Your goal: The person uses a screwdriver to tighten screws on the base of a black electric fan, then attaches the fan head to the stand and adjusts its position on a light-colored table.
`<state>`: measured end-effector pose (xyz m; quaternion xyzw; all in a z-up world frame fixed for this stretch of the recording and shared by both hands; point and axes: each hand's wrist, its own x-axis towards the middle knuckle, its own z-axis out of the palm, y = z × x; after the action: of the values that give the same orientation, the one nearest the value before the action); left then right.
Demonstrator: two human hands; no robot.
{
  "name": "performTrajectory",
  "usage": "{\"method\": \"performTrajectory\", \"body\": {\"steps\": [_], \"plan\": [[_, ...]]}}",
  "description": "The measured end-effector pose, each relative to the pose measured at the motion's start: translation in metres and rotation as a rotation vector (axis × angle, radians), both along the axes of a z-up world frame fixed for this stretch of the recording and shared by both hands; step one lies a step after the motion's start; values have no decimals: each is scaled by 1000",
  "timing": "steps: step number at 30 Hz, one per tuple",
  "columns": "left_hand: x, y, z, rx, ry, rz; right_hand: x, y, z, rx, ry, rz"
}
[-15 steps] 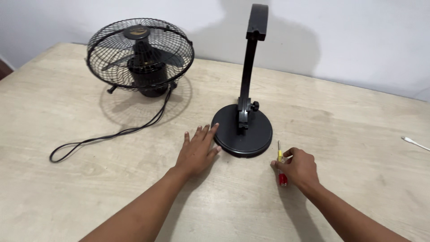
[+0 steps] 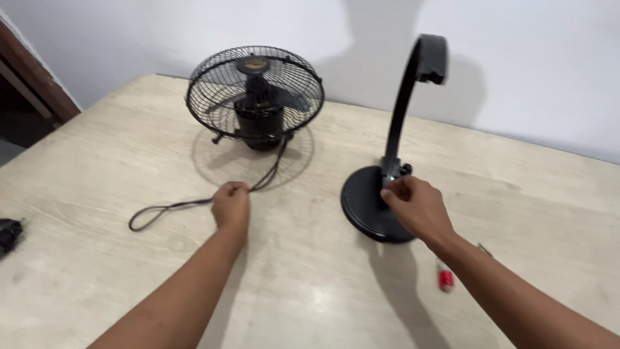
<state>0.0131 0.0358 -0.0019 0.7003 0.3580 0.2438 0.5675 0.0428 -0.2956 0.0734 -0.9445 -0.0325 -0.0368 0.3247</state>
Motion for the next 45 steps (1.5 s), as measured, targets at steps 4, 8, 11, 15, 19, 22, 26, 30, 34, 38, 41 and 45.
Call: {"method": "performTrajectory", "body": {"steps": [4, 8, 11, 15, 19, 22, 26, 30, 34, 38, 41, 45], "plan": [[27, 75, -4, -238, -76, 103, 25, 58, 13, 202, 160, 51], [68, 134, 12, -506, -160, 44, 60, 115, 25, 606, 324, -1], [105, 169, 33, -579, -219, -74, 90, 147, 36, 907, 426, -139], [157, 199, 75, -454, -107, -181, 122, 176, 50, 1075, 508, -304], [201, 200, 110, -278, 0, -344, 135, 198, 57, 1215, 539, -394], [214, 196, 123, -228, 13, -540, 133, 212, 61, 1423, 642, -290], [217, 190, 131, -290, 82, -784, 123, 224, 65, 1475, 622, -397], [215, 184, 126, -531, -46, -946, 122, 229, 72, 1413, 614, -411], [213, 179, 121, -620, -127, -811, 127, 227, 67, 1429, 636, -437], [190, 176, 115, -573, -227, -792, 123, 221, 52, 1399, 596, -560], [163, 176, 114, -540, -234, -755, 114, 222, 46, 1413, 572, -553], [130, 171, 122, -500, -274, -727, 95, 217, 48, 1354, 504, -517]]}}
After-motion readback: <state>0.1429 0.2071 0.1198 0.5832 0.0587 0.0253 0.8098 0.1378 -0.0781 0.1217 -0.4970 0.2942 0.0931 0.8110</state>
